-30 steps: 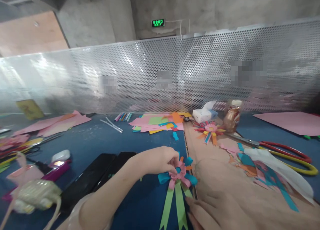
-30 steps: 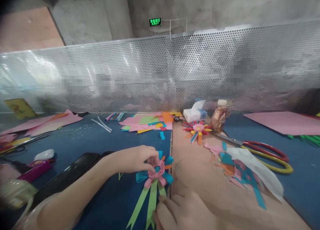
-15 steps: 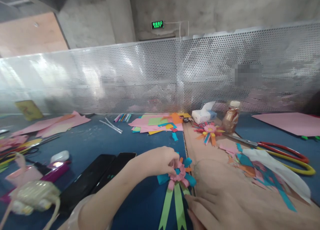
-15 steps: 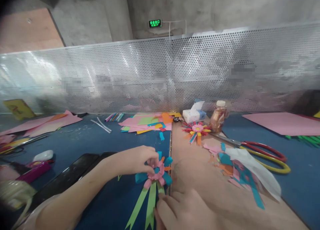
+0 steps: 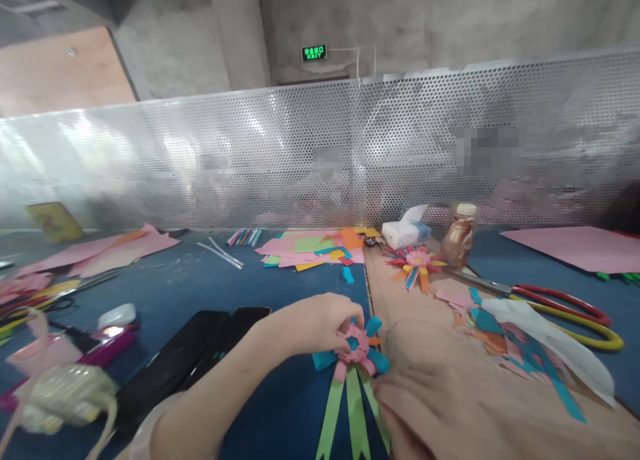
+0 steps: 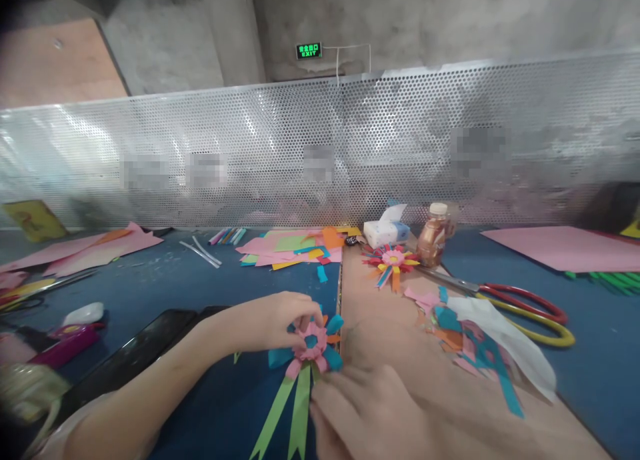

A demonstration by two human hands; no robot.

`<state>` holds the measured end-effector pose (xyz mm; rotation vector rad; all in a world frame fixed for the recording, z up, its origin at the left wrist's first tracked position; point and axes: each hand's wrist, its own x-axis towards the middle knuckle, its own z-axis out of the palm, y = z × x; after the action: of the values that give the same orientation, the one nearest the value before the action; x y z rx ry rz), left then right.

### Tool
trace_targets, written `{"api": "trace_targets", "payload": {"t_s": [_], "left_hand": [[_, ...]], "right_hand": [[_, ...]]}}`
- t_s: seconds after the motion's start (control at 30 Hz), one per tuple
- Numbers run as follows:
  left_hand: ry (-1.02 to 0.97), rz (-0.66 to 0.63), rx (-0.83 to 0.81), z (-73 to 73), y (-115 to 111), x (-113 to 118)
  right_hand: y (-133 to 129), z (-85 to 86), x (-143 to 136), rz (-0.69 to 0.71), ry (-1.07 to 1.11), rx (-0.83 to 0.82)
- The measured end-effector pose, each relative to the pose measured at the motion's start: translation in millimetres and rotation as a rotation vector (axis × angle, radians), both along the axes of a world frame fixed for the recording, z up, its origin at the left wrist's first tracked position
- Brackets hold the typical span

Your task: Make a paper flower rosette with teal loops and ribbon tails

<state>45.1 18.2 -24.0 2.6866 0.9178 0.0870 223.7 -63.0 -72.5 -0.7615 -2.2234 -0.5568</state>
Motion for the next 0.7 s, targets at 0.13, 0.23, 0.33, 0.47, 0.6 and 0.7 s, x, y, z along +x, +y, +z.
{"api": "trace_targets", "payload": {"t_s": [0.13,0.23,0.33,0.47,0.6,0.7], "left_hand": [[-0.029,0.054,0.062,1.9,1,-3],[-0.01,0.065,0.069,-0.3,3,-4],[0.022,0.066,0.066,-1.8,3,-4],[0.032,0.163,0.087,1.8,3,-6],[0.069,0.175,-0.077,4.8,3,-17],[0.121,0.198,-0.091,2.4,1,-22]], "right_hand": [[11,17.9,10,-0.109,-0.095,-0.178],[19,22.8,18,-0.158,-0.122,-0.214],[20,23.2,21,-0.151,-0.114,-0.193],[14,20.8,23,-0.086,-0.147,-0.15],[11,14.1,23,0.061,-0.222,-0.106],[13,6.8,21,0.129,-0.256,-0.076]]}}
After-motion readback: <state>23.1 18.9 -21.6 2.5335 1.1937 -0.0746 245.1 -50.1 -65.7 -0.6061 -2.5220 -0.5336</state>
